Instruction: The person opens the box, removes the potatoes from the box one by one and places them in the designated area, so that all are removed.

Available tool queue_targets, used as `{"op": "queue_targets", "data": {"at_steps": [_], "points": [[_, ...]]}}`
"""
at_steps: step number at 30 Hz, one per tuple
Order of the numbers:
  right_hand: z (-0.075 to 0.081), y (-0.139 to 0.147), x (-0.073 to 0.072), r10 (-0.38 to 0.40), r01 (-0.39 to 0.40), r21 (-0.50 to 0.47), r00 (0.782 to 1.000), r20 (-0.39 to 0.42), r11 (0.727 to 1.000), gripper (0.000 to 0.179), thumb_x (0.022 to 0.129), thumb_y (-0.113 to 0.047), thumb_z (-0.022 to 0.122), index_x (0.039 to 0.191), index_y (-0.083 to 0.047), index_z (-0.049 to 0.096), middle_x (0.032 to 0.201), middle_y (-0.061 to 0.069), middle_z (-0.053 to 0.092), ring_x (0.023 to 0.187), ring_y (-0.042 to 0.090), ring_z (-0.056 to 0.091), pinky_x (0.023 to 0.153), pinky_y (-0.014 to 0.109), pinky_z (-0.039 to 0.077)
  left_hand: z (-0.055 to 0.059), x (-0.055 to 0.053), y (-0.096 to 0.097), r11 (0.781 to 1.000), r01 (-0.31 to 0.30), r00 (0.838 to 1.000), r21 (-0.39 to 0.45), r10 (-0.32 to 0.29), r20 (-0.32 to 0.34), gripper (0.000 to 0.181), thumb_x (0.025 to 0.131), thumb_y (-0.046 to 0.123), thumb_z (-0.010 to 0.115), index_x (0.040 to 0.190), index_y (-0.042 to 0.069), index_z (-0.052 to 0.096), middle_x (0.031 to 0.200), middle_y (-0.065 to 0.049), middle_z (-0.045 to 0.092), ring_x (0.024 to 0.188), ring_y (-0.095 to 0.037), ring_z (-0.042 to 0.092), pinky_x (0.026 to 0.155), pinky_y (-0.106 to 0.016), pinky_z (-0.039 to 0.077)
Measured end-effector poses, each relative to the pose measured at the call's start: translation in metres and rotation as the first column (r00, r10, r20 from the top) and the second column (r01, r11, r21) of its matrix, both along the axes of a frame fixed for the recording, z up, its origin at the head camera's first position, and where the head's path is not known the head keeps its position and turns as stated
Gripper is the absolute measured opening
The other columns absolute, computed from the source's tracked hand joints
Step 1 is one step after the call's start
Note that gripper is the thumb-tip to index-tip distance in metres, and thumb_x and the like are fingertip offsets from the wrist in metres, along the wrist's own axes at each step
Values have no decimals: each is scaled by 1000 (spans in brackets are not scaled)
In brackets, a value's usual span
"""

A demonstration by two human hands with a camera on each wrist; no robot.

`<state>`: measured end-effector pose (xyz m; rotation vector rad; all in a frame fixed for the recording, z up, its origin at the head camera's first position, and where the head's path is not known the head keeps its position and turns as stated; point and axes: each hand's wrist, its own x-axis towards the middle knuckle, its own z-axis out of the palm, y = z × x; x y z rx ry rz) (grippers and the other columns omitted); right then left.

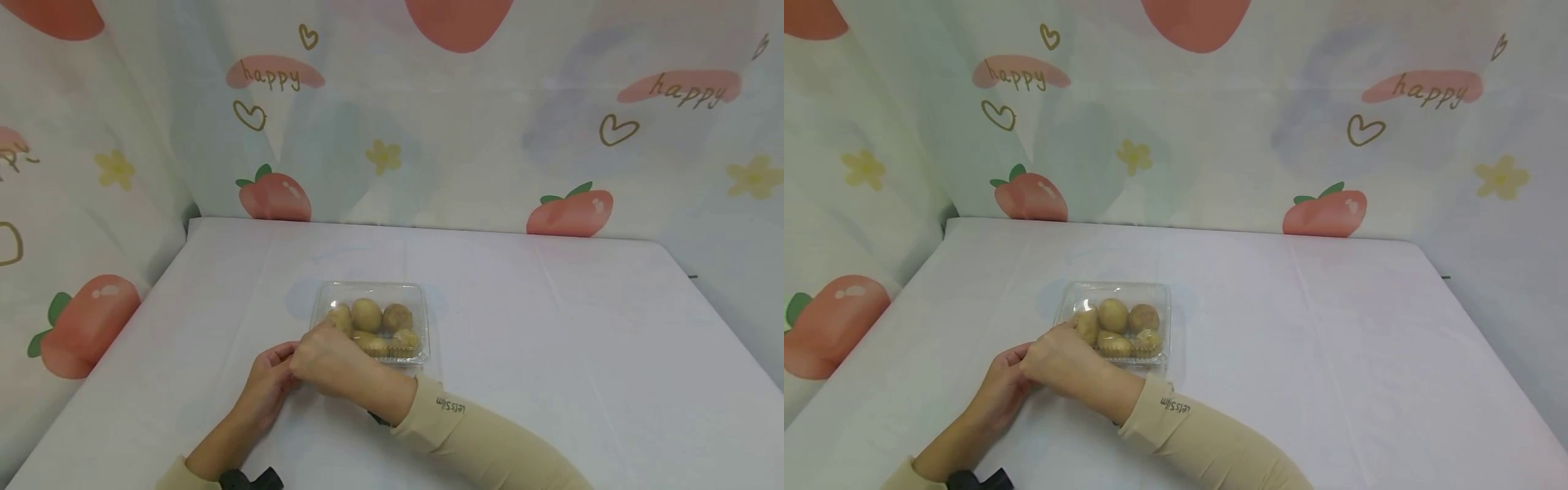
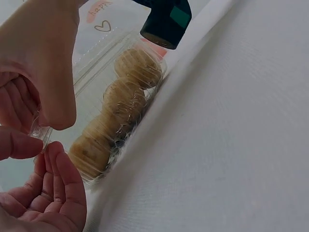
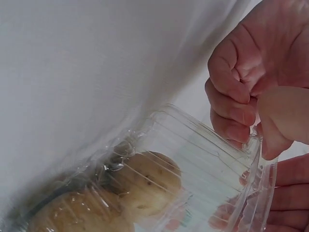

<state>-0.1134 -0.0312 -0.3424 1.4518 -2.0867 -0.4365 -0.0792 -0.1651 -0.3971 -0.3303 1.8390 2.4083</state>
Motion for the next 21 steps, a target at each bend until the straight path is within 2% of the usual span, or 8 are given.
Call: {"op": "queue_targets", "data": {"at_steps": [7, 11, 17, 21], "points": [[-1, 1, -2, 17, -17, 3, 1000, 12, 1000, 16, 78, -26, 65, 63, -29, 62, 57, -13, 53, 54, 4, 48, 46, 24, 34, -2, -1, 3, 999, -34, 999, 0, 34, 4, 17, 84, -7, 50, 100, -9, 56, 80, -1, 61, 70, -10, 55, 63, -19, 48], [-2, 2, -3, 26, -26, 11, 999, 20, 1000, 17, 79, -24, 65, 63, -29, 62, 57, -13, 53, 54, 4, 47, 46, 24, 35, -3, -1, 6, 999, -48, 999, -19, 48, -25, 21, 83, -9, 49, 103, -12, 54, 80, -2, 60, 70, -10, 54, 62, -18, 48], [0, 3, -4, 16, -17, 12, 999, 28, 1000, 18, 76, -21, 65, 61, -29, 61, 57, -13, 52, 55, 3, 48, 47, 22, 39, -5, 0, 8, 997, -55, 996, -46, 51, -72, 21, 80, -13, 50, 99, -9, 57, 79, -2, 60, 69, -10, 54, 62, -18, 48], [-2, 4, -3, 7, -8, -38, 1000, -23, 999, 13, 77, -19, 64, 65, -24, 65, 60, -9, 56, 57, 5, 51, 52, 22, 43, -5, 0, 8, 998, -45, 997, -44, 42, -66, 18, 82, -11, 51, 98, -7, 58, 80, -3, 60, 70, -10, 54, 64, -18, 49]]}}
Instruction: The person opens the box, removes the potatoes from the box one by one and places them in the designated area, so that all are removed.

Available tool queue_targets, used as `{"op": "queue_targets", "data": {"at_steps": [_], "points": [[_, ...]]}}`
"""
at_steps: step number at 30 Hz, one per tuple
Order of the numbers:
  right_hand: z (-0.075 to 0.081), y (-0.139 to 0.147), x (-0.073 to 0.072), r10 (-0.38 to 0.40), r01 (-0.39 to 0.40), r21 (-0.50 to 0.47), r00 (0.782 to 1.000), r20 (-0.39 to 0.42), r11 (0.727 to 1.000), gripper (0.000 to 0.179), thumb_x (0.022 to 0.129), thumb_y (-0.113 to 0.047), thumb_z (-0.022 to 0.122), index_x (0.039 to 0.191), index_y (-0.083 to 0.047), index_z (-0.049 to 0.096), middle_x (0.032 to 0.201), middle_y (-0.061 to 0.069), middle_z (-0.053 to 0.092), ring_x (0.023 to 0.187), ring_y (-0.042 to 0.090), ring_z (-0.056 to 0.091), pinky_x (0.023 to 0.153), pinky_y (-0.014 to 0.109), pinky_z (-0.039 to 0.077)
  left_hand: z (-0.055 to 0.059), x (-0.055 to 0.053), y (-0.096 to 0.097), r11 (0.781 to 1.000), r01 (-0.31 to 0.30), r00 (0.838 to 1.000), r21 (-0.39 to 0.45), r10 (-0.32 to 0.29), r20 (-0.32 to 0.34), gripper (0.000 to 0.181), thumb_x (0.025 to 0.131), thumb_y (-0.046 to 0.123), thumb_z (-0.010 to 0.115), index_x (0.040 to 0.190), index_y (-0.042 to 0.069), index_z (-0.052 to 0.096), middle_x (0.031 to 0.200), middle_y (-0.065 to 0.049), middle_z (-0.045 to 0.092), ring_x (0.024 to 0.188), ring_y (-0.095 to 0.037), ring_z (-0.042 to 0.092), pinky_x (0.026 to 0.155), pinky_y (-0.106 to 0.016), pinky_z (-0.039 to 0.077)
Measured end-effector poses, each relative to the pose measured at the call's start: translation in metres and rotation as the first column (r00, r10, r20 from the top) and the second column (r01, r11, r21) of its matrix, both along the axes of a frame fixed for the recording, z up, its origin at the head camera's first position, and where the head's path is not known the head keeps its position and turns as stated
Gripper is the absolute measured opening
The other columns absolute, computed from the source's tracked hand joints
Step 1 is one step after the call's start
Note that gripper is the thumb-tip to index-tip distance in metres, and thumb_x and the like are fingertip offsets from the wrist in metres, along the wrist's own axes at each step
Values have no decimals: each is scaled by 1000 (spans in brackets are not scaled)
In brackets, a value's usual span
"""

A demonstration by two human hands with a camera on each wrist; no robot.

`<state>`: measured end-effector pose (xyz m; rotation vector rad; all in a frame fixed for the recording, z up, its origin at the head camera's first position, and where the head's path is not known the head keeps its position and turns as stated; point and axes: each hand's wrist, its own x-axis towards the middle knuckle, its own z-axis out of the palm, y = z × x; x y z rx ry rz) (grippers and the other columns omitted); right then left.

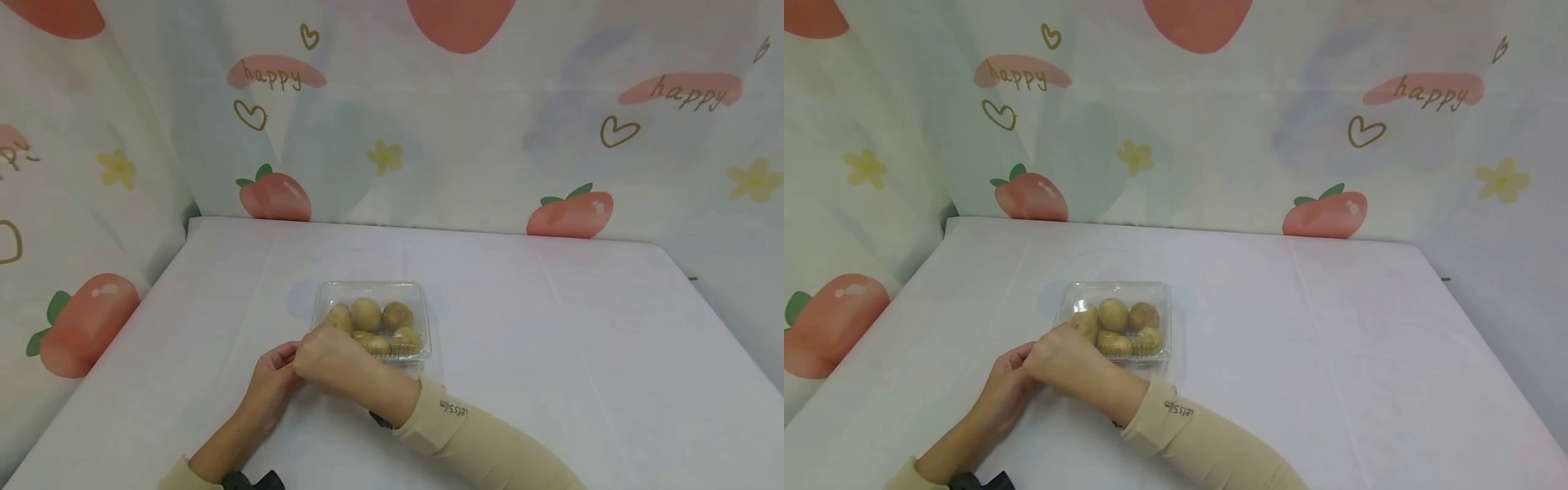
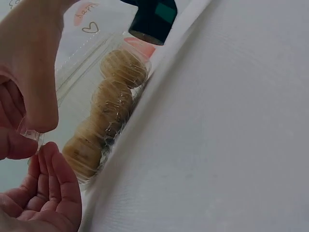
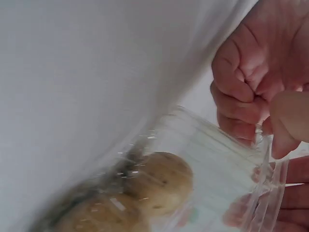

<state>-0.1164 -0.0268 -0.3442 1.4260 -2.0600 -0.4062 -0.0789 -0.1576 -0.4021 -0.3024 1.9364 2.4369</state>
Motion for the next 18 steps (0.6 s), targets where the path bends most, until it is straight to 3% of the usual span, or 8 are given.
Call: {"op": "queue_targets", "data": {"at_steps": [6, 12, 18], "points": [[-5, 6, 4, -72, 66, -93, 995, -62, 993, 17, 81, -14, 55, 84, -4, 68, 80, 9, 66, 71, 18, 61, 59, 23, 53, -1, -1, -1, 1000, 9, 1000, 25, -9, -12, 17, 82, -9, 51, 97, -5, 58, 80, -2, 60, 72, -10, 55, 65, -19, 49], [-7, 13, 5, -49, 47, -78, 998, -31, 996, 24, 86, -15, 54, 100, 0, 67, 96, 13, 66, 92, 22, 63, 80, 27, 52, -1, -2, -2, 999, 22, 1000, 23, -22, -13, 16, 82, -9, 51, 96, -5, 58, 81, -2, 59, 72, -9, 55, 66, -19, 49], [-5, 19, 4, -35, 34, -64, 999, -19, 997, 26, 89, -21, 56, 103, -2, 67, 102, 12, 66, 97, 20, 61, 83, 26, 50, -1, -2, -2, 998, 51, 998, 23, -50, -23, 14, 83, -8, 52, 95, -5, 58, 82, -4, 61, 72, -10, 57, 68, -21, 51]]}}
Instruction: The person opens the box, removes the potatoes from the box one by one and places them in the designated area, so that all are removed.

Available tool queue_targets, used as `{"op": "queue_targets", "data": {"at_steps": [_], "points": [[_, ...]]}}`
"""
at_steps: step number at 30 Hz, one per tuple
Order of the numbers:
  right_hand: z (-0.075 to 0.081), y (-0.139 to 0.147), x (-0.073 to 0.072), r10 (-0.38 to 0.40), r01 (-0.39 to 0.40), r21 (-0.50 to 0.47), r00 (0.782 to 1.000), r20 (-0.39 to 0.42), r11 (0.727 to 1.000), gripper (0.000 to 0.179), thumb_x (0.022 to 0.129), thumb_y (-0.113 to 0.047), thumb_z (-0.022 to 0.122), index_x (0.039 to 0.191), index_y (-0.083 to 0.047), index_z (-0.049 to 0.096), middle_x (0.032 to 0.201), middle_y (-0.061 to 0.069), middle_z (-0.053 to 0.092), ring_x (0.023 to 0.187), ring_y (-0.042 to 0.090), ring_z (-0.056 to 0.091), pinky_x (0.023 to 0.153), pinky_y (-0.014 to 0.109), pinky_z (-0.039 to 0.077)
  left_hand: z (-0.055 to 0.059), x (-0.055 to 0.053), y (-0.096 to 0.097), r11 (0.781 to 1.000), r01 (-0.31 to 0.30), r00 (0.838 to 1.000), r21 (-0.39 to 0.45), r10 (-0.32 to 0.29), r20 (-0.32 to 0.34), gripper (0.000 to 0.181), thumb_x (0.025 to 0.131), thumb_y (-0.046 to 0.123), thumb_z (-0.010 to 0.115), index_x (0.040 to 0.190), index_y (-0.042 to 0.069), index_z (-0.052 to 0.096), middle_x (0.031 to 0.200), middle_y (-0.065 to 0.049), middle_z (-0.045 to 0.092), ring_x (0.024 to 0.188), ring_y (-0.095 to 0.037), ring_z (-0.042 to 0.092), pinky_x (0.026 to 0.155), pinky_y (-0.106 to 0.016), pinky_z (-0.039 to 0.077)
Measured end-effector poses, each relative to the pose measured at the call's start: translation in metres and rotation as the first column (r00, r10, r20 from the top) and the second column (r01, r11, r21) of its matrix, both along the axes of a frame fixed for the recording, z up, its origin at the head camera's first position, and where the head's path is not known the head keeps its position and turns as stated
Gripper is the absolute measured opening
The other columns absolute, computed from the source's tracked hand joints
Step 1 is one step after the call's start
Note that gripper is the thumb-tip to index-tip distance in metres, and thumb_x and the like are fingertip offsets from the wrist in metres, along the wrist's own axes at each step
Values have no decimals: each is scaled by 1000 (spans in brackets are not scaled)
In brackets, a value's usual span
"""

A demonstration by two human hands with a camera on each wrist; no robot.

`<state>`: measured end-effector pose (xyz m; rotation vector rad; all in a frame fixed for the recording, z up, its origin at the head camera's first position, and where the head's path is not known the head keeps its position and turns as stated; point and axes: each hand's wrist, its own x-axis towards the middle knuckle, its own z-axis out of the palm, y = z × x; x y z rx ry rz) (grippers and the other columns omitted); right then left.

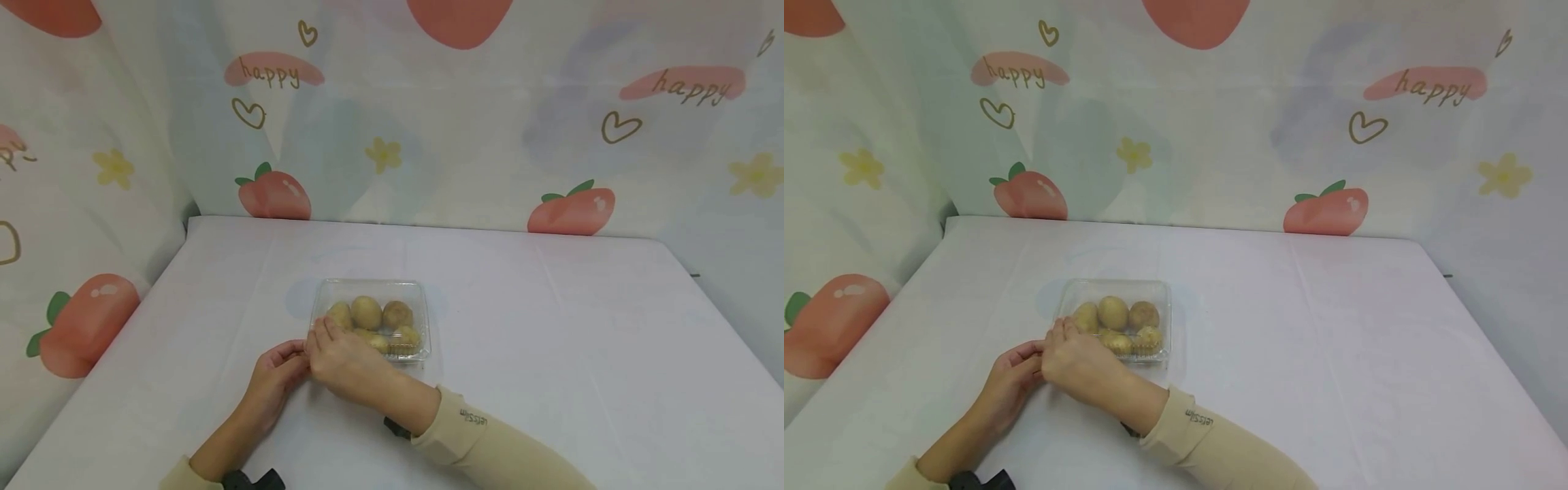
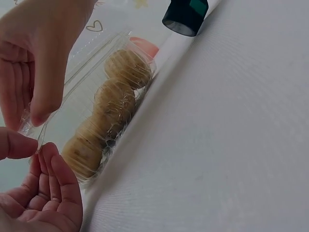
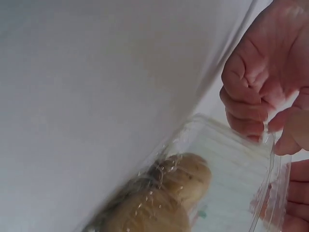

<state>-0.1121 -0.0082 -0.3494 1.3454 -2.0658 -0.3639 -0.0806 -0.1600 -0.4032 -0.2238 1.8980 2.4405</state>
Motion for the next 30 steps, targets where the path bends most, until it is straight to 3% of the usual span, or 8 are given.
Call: {"op": "queue_targets", "data": {"at_steps": [7, 14, 26, 30], "points": [[1, 10, -1, 15, -15, -44, 1000, 6, 999, 23, 85, -19, 61, 102, -4, 67, 103, 10, 65, 98, 19, 61, 71, 25, 54, 0, -1, -1, 999, 11, 1000, 35, -11, 11, 10, 84, -8, 52, 91, -4, 58, 81, -5, 61, 73, -11, 59, 70, -23, 52], [6, 23, -1, 18, -17, -14, 1000, 16, 1000, 23, 84, -12, 61, 102, 0, 66, 104, 14, 65, 98, 22, 61, 83, 26, 50, -2, -3, -1, 1000, 10, 998, 30, -12, 60, 10, 85, -7, 51, 94, -6, 56, 80, -6, 59, 72, -13, 58, 70, -24, 53], [8, 54, 0, 25, -27, 33, 999, 41, 999, 29, 82, -11, 64, 106, 4, 63, 109, 18, 62, 104, 25, 58, 92, 31, 45, 3, -3, 0, 996, 12, 989, 92, -25, 146, 6, 85, -3, 50, 90, -2, 54, 77, -7, 58, 70, -14, 58, 69, -24, 52], [4, 67, 2, 38, -37, -18, 999, 33, 999, 26, 92, -1, 41, 105, 7, 63, 106, 20, 63, 102, 27, 59, 91, 33, 46, 7, -1, 5, 996, -11, 987, 91, -4, 162, 6, 84, -3, 52, 87, 0, 55, 77, -7, 58, 71, -15, 58, 68, -24, 52]]}}
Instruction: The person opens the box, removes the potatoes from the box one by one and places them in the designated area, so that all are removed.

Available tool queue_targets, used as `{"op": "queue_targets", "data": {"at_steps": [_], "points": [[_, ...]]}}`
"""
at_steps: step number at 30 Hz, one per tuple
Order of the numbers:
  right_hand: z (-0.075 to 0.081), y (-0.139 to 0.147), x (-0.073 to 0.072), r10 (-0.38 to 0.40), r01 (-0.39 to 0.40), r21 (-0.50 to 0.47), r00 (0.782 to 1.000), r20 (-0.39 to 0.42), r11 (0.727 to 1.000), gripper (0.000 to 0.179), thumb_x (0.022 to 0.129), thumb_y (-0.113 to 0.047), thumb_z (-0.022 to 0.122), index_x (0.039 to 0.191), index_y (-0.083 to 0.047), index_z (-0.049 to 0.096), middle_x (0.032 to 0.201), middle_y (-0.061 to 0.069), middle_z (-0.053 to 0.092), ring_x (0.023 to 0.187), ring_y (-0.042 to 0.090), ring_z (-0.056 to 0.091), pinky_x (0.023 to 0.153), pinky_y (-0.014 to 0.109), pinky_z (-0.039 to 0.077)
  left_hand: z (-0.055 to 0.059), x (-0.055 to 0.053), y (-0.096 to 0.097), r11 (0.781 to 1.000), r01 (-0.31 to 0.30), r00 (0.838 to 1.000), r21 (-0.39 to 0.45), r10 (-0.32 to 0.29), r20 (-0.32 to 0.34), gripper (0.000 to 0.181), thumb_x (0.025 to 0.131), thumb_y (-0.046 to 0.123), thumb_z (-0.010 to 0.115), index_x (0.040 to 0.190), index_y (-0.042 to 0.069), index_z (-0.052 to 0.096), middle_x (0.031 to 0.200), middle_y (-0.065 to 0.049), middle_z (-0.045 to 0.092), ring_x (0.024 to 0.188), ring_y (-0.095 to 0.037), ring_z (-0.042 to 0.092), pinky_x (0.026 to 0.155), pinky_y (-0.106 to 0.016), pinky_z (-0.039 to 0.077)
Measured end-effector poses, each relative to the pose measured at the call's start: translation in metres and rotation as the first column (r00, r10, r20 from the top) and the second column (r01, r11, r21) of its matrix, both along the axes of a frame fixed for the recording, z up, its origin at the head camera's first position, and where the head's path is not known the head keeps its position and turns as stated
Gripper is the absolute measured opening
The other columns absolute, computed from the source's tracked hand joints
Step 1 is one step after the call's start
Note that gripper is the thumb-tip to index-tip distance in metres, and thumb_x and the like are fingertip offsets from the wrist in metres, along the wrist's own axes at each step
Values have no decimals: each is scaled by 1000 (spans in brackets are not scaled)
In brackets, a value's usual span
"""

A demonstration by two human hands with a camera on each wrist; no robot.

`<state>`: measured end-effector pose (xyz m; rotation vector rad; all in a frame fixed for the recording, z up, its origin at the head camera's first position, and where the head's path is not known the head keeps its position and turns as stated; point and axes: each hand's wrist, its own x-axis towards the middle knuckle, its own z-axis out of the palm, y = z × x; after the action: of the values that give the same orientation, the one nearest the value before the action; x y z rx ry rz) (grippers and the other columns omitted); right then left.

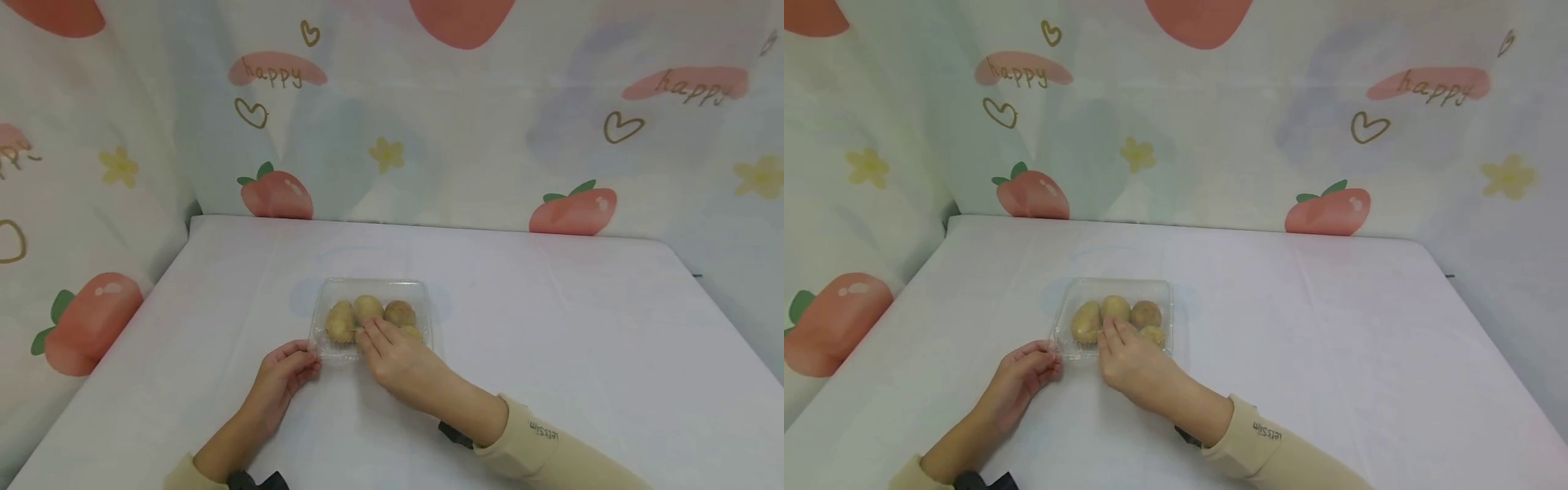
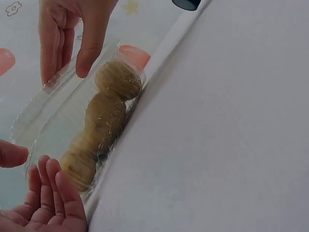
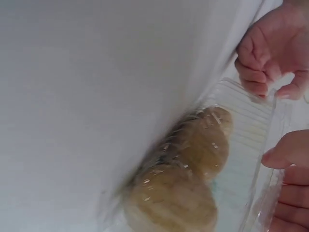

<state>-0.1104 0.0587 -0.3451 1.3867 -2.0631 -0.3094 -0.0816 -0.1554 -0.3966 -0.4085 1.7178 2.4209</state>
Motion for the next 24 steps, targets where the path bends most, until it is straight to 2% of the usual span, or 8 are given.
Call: {"op": "queue_targets", "data": {"at_steps": [3, 5, 8, 10, 14, 18, 24], "points": [[-4, 10, 1, 7, -6, -44, 1000, 7, 999, 39, 94, 3, 25, 104, 9, 62, 105, 22, 63, 101, 29, 59, 91, 34, 46, 3, 3, 6, 1000, -19, 1000, 3, 19, 25, 3, 83, -2, 54, 83, 0, 56, 77, -8, 58, 72, -15, 58, 68, -24, 52], [-6, 16, 1, 2, -2, -55, 1000, 4, 998, 42, 93, 1, 22, 103, 11, 62, 104, 24, 63, 101, 30, 59, 90, 34, 47, 4, 6, 9, 999, -28, 998, 23, 27, 54, 2, 84, 0, 54, 83, 0, 56, 78, -8, 59, 73, -16, 59, 69, -24, 52], [-7, 26, 0, -16, 16, -74, 1000, 3, 997, 36, 90, -5, 33, 102, 13, 62, 101, 25, 63, 99, 31, 60, 88, 34, 48, 5, 11, 16, 998, -45, 995, 47, 41, 90, 7, 86, 3, 55, 88, -3, 58, 80, -9, 62, 75, -17, 61, 71, -26, 53], [-9, 31, -2, -39, 40, -115, 999, 13, 993, 33, 87, -12, 46, 100, 13, 62, 99, 25, 63, 96, 32, 62, 85, 34, 49, 5, 13, 20, 998, -50, 994, 44, 45, 99, 15, 87, 6, 55, 95, -7, 57, 82, -10, 64, 77, -17, 63, 72, -26, 53], [-11, 37, -4, -70, 86, -211, 994, 80, 974, 48, 74, -25, 68, 99, 15, 61, 99, 27, 63, 92, 35, 62, 82, 36, 51, 5, 14, 26, 998, -62, 993, 21, 60, 105, 28, 88, 10, 55, 105, -13, 55, 86, -14, 66, 80, -20, 65, 74, -27, 53], [-14, 38, -4, -57, 79, -234, 994, 98, 969, 50, 72, -26, 69, 99, 15, 61, 99, 28, 62, 92, 36, 62, 81, 37, 51, 4, 16, 34, 998, -60, 992, 27, 57, 110, 30, 89, 12, 55, 107, -12, 55, 89, -15, 67, 83, -20, 66, 74, -27, 53], [-16, 40, -8, -25, 50, -250, 995, 100, 967, 51, 72, -26, 70, 99, 15, 61, 99, 27, 63, 91, 35, 62, 81, 37, 51, 4, 15, 50, 999, 33, 997, 36, -35, 70, 38, 91, 18, 56, 113, -13, 52, 93, -12, 68, 84, -17, 66, 75, -24, 53]]}}
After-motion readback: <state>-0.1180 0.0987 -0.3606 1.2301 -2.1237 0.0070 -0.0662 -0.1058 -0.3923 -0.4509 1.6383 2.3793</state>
